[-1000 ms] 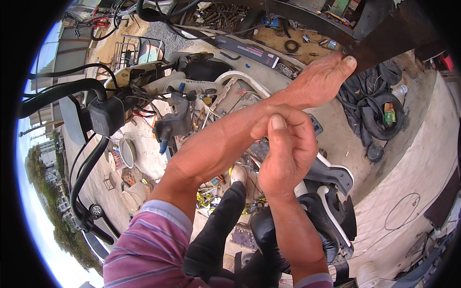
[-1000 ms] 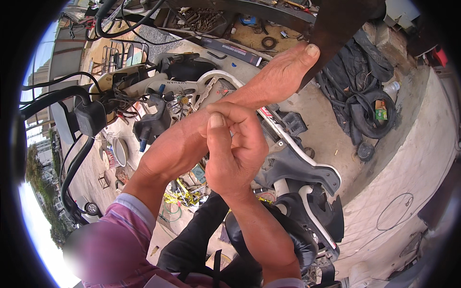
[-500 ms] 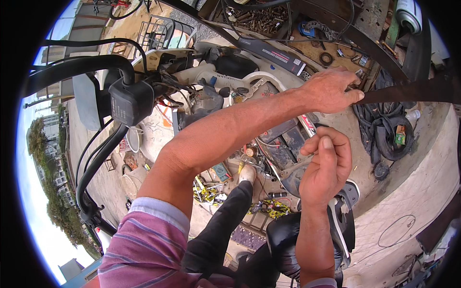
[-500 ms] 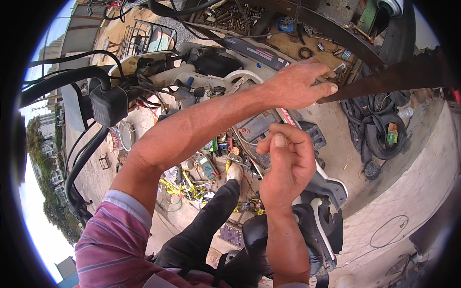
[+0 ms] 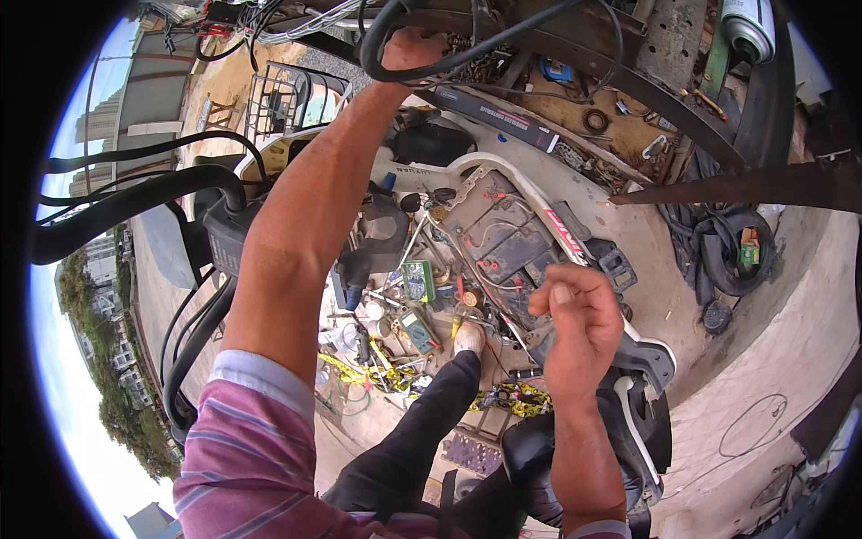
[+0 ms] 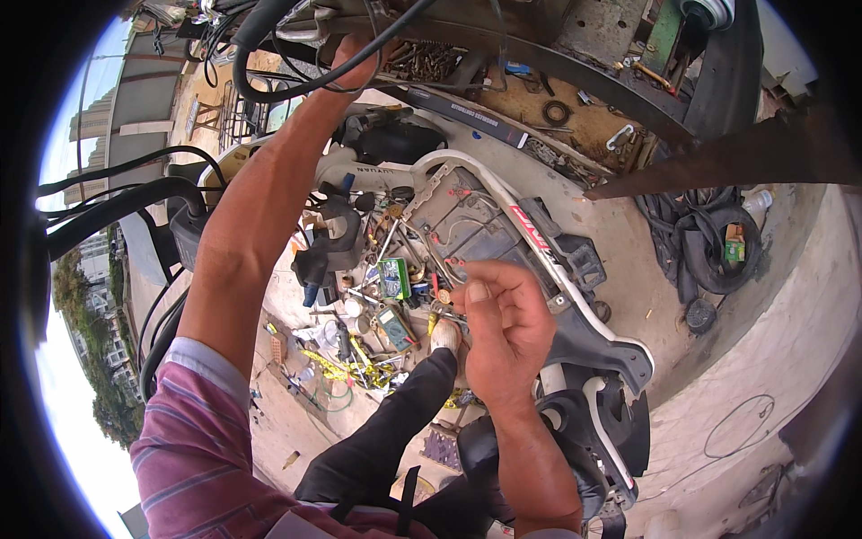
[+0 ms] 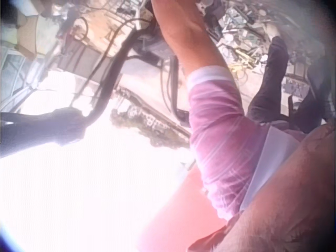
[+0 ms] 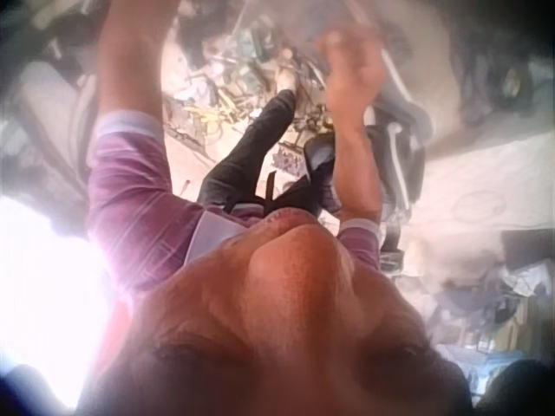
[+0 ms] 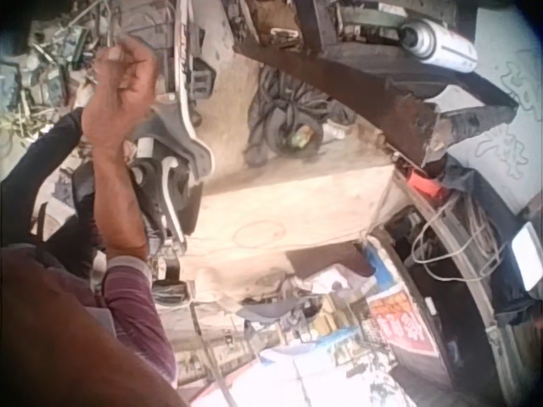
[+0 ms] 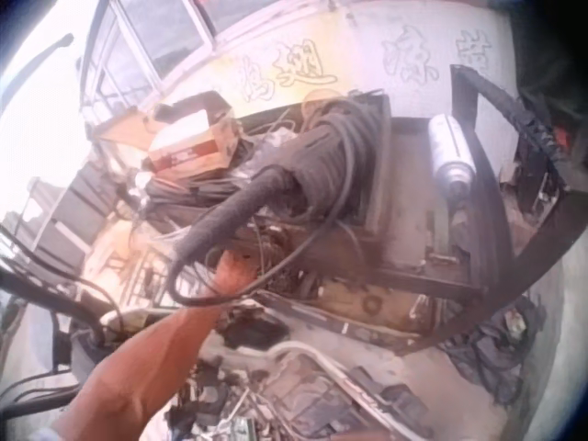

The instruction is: The person sits on the floor and works on the electrical system of a scooter. They connect wires, use a screwdriver to tighten screws, and insert a key into the ignition.

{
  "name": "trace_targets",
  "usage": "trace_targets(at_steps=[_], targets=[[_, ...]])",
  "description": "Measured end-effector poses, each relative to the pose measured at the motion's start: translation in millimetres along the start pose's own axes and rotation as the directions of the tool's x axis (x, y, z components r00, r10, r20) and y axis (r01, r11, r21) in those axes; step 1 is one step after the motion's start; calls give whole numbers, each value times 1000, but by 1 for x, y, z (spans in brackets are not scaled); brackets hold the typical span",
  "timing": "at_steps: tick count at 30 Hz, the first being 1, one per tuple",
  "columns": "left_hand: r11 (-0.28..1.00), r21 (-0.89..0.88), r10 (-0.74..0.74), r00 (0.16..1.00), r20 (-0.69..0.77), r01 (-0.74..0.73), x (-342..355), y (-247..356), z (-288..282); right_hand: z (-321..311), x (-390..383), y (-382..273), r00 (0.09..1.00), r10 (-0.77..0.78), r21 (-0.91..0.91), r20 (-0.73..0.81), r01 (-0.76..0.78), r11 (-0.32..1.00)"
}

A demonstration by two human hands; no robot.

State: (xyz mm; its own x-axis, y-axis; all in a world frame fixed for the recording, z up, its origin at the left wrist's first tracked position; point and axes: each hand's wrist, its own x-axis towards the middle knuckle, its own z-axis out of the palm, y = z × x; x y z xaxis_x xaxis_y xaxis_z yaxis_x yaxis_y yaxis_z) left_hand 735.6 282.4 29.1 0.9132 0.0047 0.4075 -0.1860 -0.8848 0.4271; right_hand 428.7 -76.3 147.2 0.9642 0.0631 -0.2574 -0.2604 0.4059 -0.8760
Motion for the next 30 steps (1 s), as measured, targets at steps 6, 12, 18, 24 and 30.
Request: trace_targets(at_steps=[6,12,18,24,30], targets=[[971,154,60,814,577,-181,1,-5,20,0,0,1,998,57,-3,35,-57,998],[988,130,-39,700,713,-78,9,8,42,0,-1,6,989,143,-20,22,-142,990],[993,86,1,747,665,-78,21,1,39,-1,1,17,983,184,-75,28,-181,981],[997,55,11,855,519,-46,30,-9,32,-4,1,23,980,197,-100,13,-195,976],[999,-25,-31,964,264,39,35,-26,20,-5,3,25,977,206,-99,48,-201,975]])
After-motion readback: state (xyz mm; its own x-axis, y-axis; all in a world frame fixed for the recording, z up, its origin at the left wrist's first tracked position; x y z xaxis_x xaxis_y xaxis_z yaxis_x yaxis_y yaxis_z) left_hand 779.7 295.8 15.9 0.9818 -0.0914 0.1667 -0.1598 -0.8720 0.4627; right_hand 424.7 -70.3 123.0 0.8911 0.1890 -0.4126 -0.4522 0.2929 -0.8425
